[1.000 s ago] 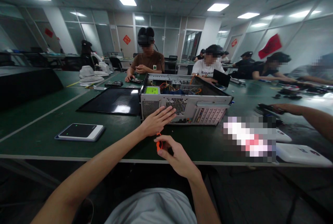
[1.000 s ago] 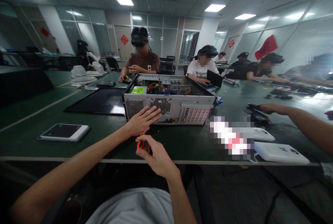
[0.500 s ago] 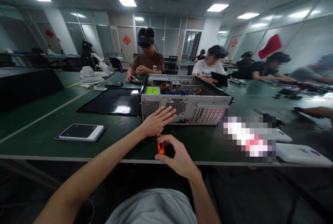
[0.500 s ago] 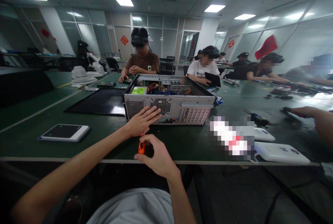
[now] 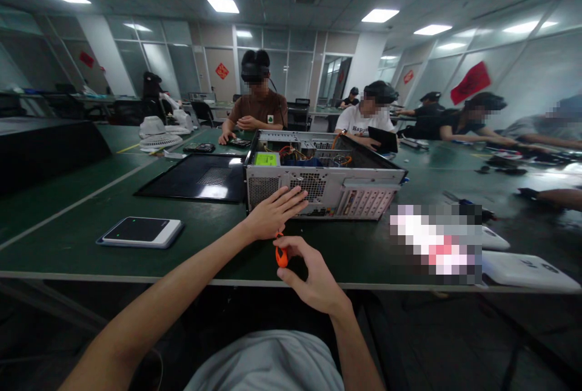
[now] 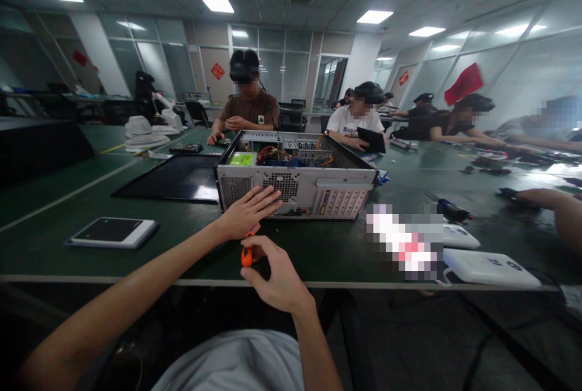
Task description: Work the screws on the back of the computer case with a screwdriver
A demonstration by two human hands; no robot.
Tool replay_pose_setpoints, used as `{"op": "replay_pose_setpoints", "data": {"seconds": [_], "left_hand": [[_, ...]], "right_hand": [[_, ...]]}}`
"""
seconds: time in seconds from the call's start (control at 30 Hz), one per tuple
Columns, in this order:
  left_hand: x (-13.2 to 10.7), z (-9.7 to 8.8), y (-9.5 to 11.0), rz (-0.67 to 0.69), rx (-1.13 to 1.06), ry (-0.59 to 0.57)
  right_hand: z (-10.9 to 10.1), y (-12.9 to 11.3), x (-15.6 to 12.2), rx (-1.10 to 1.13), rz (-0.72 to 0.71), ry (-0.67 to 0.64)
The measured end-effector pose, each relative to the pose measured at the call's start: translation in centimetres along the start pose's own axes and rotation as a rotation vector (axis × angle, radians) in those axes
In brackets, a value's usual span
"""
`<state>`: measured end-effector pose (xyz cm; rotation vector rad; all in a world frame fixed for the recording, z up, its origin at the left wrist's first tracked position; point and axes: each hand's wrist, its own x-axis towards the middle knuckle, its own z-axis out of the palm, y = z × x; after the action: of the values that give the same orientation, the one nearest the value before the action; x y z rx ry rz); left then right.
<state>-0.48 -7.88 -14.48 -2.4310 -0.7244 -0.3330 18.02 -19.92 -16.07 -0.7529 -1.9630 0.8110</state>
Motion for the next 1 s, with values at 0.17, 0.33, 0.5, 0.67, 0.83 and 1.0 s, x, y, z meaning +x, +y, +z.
{"op": "replay_pose_setpoints", "data": {"seconds": [0.17,0.33,0.5,0.67,0.83,1.0], "left_hand": [[0.0,-0.1,0.0,-0.001,0.007,-0.003],[0.0,-0.1,0.0,-0.003,0.034,-0.005],[0.0,0.0,0.0,0.007,0.037,0.028],[0.1,0.1,0.0,-0.009,0.028,0.013],[0.1,0.0,0.0,-0.001,0.018,-0.003],[0.1,0.0,0.1,-0.019,0.018,-0.026]], "right_hand": [[0.1,-0.1,0.3,-0.049,0.013,-0.002],[0.2,0.1,0.3,-0.038,0.011,0.037],[0.2,0.5,0.1,-0.018,-0.008,0.018],[0.4,1.1,0.0,0.038,0.017,0.034],[0.2,0.8,0.0,0.069,0.010,0.044],[0.0,0.2,0.2,-0.026,0.006,0.028]]}}
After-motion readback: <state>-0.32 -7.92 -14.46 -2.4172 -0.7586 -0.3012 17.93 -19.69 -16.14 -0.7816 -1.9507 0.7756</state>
